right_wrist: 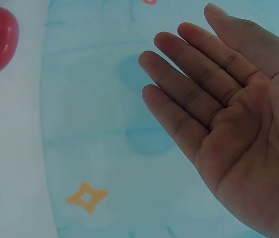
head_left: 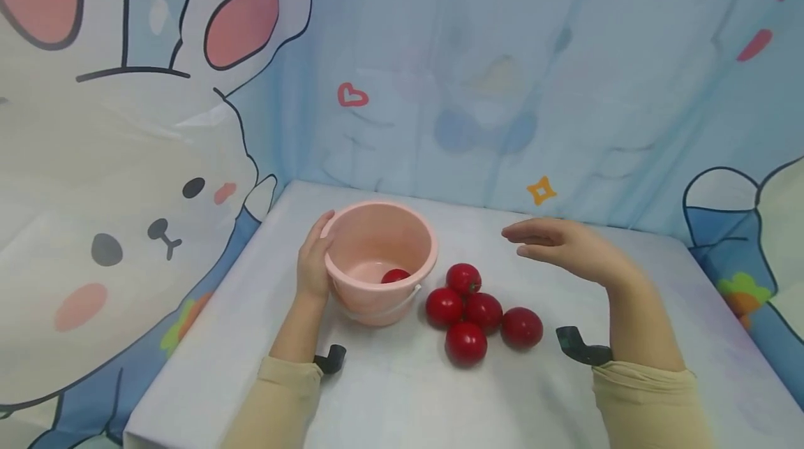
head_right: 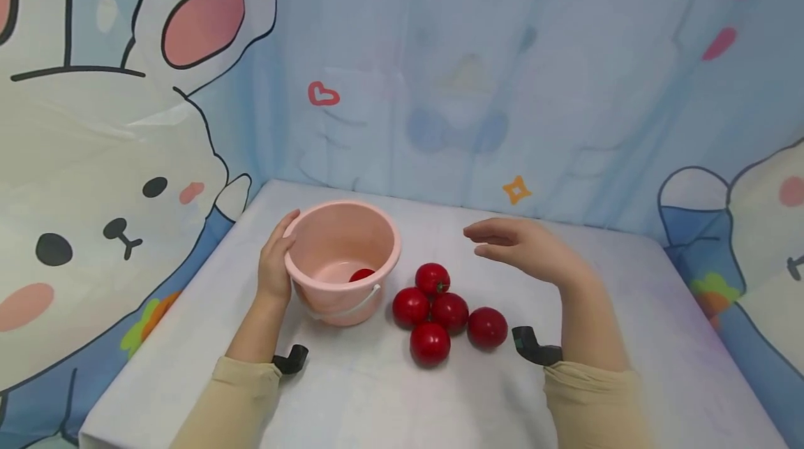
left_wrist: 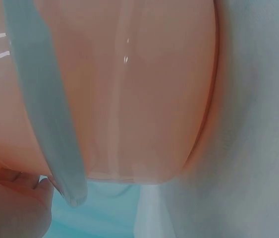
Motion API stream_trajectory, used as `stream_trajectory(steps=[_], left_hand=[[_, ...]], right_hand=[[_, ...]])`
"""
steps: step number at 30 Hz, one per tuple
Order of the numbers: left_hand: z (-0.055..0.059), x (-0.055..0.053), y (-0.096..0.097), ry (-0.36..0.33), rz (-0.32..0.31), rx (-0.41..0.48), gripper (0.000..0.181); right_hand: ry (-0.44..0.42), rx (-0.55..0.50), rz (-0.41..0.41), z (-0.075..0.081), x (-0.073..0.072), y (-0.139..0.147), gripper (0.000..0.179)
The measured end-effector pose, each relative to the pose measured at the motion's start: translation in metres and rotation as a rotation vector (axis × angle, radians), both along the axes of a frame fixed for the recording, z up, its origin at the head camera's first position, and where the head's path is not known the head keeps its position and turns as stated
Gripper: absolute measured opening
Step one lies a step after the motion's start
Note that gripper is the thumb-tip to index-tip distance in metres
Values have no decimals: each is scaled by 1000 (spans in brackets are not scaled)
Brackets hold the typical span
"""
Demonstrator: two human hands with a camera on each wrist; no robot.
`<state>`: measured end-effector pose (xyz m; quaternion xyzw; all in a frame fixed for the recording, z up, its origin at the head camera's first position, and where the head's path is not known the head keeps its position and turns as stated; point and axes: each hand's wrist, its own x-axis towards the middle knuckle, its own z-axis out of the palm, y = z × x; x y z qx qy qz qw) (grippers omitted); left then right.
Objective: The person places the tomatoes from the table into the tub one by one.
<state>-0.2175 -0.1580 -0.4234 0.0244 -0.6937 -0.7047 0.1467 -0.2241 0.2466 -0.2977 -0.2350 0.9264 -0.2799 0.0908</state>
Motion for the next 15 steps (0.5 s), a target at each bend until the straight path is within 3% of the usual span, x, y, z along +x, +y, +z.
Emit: stream_trajectory(steps=[7, 15], left_hand=[[3, 1, 0, -19, -2, 6, 46], [1, 0, -1, 2, 11, -10, 47]], right_hand=[[-19, 13, -41, -19, 11, 21, 45], [-167, -102, -106, -73, 21, 50, 49]])
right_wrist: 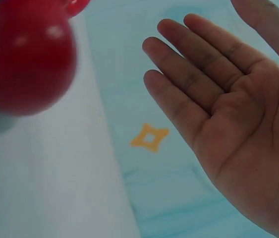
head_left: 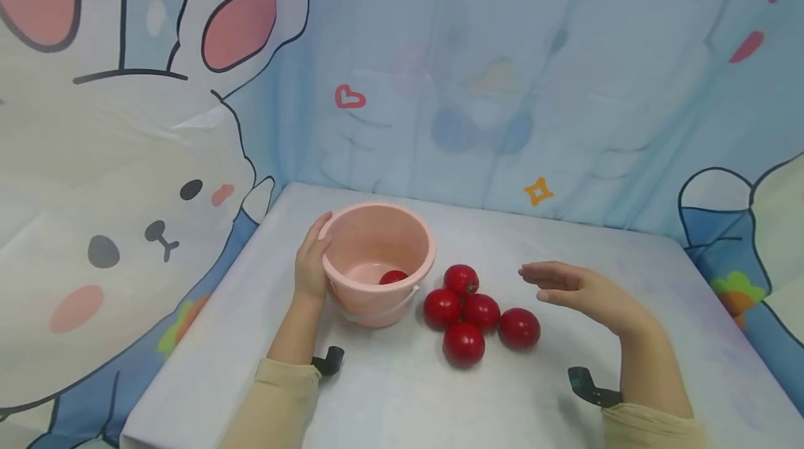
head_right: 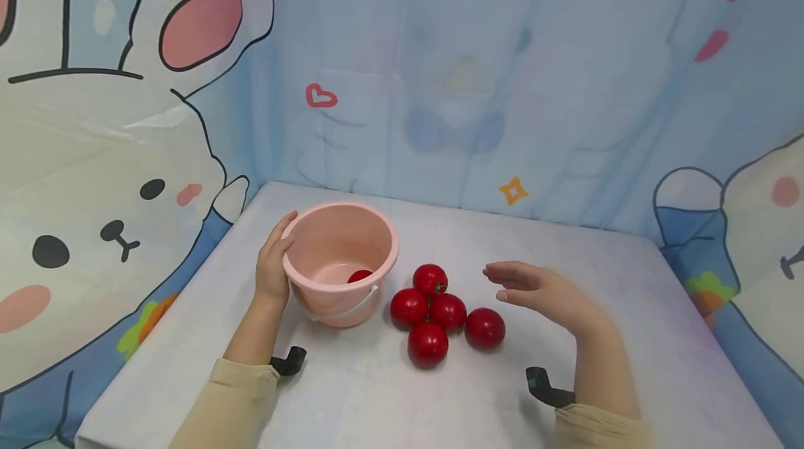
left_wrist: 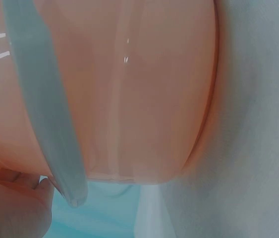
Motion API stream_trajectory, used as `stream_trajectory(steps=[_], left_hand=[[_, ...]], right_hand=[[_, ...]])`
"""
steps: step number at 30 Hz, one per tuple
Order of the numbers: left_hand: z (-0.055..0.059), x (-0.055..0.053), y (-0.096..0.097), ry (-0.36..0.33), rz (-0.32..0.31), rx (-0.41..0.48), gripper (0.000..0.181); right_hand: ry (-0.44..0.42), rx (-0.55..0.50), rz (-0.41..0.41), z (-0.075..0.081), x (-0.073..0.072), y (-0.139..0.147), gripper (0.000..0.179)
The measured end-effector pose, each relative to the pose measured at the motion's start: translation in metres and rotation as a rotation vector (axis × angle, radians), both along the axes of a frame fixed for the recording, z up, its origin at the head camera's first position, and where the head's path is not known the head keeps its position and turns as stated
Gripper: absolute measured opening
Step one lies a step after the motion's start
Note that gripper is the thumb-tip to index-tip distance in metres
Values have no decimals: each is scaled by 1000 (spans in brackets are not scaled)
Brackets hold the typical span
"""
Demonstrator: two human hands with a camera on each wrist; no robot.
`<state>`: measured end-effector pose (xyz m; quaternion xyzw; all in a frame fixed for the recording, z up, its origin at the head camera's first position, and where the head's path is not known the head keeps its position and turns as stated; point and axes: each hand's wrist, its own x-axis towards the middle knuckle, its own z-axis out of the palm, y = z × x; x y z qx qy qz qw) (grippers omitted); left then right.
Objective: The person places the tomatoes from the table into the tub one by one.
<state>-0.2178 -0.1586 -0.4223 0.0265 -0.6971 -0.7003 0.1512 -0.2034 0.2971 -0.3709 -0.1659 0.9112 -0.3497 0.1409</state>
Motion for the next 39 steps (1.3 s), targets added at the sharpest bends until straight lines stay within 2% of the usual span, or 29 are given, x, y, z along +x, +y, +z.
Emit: stream_trajectory(steps=[6, 10, 14, 20, 25, 31, 39], left_hand=[[-2, -1, -1, -13, -6, 1, 47], [-3, -1, -1, -4, -11, 6, 47], [-2, -1, 1, -1, -16, 26, 47], [0, -1, 1, 1, -11, 42, 46], [-1, -2, 1, -11, -6, 40, 47], [-2, -2, 1, 6, 4, 29, 48], [-1, -1, 0, -4, 3, -2, 46]], right_hand=[[-121, -49, -15, -33, 1, 9, 55], [-192, -76, -6, -49, 2, 10, 61], [-218, -94, -10, -60, 4, 11, 63], [-230, -111, -45, -68, 3, 12, 67], [-253, -67, -67, -73, 2, 10, 74], [-241, -29, -96, -76, 2, 7, 77], [-207, 29, -125, -83, 1, 7, 76]])
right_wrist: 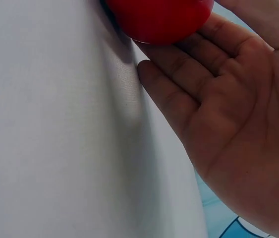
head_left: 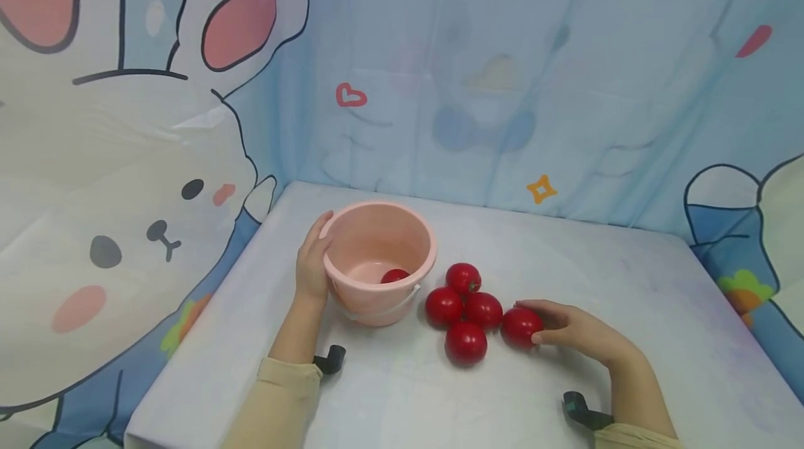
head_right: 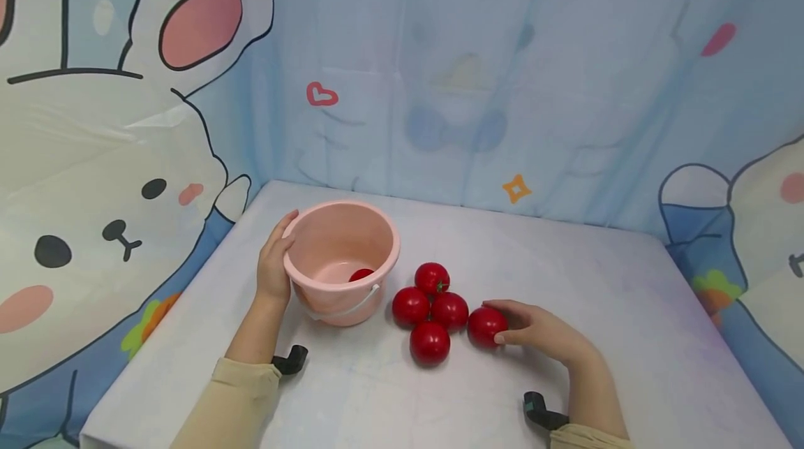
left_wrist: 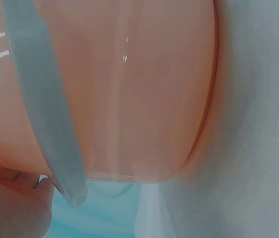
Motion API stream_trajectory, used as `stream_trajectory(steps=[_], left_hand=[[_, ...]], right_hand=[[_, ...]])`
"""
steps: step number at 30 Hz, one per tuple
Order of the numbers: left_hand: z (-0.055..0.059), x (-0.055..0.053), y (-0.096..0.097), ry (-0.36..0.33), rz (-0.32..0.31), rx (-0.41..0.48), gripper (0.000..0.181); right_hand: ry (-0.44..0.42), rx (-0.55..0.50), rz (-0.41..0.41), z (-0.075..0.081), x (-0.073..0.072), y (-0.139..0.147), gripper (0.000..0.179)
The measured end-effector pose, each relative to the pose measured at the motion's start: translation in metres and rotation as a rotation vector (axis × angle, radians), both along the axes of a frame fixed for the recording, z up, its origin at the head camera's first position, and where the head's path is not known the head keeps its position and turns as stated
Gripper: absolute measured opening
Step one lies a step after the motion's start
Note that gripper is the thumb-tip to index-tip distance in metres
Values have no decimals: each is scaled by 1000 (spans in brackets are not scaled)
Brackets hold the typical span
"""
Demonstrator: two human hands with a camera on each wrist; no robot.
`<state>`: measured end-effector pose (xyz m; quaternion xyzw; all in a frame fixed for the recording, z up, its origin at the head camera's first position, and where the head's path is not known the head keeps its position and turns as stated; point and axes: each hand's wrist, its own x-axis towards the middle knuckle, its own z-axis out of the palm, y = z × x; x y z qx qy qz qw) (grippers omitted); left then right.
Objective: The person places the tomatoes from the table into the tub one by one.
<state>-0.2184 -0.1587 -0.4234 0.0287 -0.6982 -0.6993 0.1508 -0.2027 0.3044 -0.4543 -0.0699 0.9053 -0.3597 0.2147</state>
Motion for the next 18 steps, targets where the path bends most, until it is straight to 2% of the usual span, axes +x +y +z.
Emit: stream_trajectory(steps=[8, 18], left_hand=[[1, 2, -1, -9, -3, -21, 48], [4, 1, 0, -19, -6, -17, 48]], right_hand=[[40, -3, 9, 2, 4, 4, 69], [115, -71, 25, 31, 5, 16, 68]])
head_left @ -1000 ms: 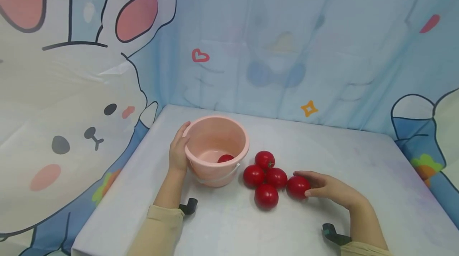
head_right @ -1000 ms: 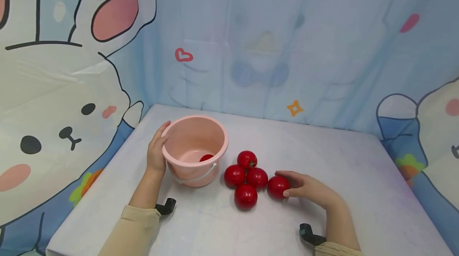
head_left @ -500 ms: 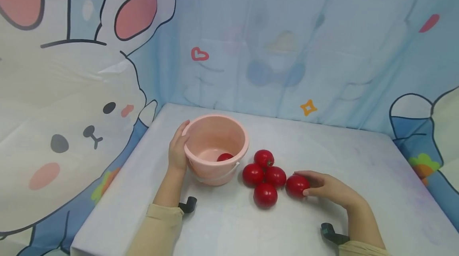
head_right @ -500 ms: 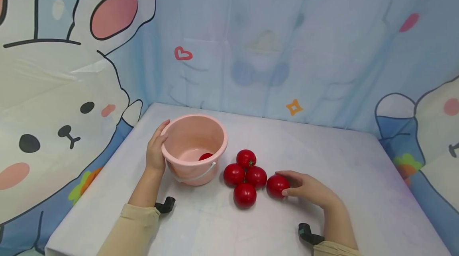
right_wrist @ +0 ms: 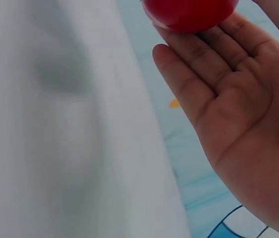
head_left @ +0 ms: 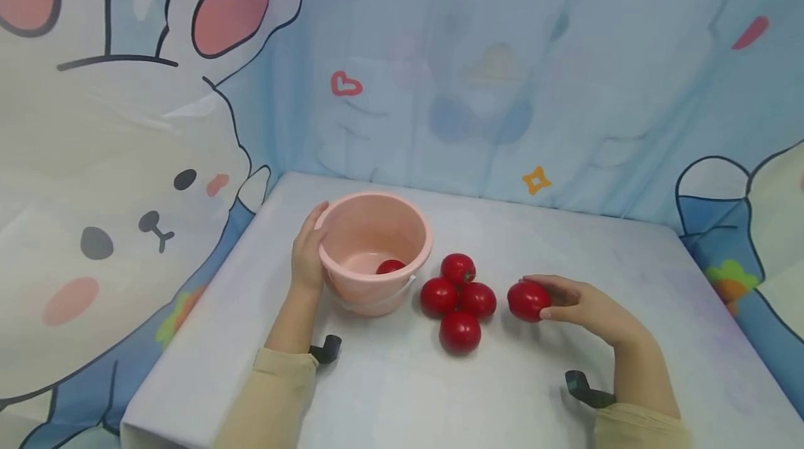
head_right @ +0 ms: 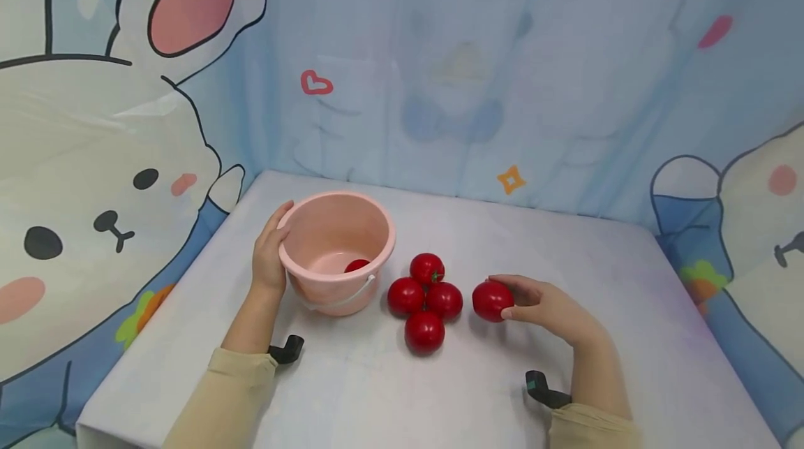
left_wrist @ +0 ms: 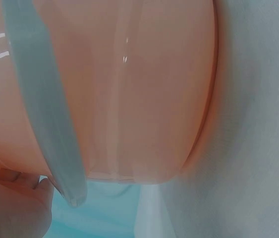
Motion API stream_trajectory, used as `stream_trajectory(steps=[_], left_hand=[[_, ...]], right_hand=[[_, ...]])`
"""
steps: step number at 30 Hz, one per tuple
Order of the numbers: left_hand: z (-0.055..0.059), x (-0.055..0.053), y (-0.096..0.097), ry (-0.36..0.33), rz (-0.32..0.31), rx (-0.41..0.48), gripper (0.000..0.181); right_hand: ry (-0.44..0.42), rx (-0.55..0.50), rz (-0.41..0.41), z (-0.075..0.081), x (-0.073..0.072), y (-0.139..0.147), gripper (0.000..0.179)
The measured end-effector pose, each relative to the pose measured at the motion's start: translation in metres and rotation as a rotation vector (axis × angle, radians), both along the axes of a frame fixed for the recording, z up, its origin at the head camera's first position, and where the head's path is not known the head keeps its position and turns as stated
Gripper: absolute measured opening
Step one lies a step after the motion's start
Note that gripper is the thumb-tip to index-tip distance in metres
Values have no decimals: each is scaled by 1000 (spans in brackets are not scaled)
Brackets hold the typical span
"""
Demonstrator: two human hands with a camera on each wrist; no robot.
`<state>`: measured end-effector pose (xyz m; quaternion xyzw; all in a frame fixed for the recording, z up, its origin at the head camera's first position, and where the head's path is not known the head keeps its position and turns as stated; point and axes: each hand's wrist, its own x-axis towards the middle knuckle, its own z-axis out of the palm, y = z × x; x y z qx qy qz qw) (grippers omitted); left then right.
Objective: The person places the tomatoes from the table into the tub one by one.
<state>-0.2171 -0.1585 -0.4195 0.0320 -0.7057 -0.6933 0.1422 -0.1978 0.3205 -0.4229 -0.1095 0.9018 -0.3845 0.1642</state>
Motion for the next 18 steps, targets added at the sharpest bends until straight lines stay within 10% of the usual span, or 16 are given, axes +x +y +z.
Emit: stream_trajectory(steps=[18], left_hand=[[-2, -3, -1, 19, -11, 34, 49]], right_hand=[[123, -18, 65, 68, -16, -5, 66]])
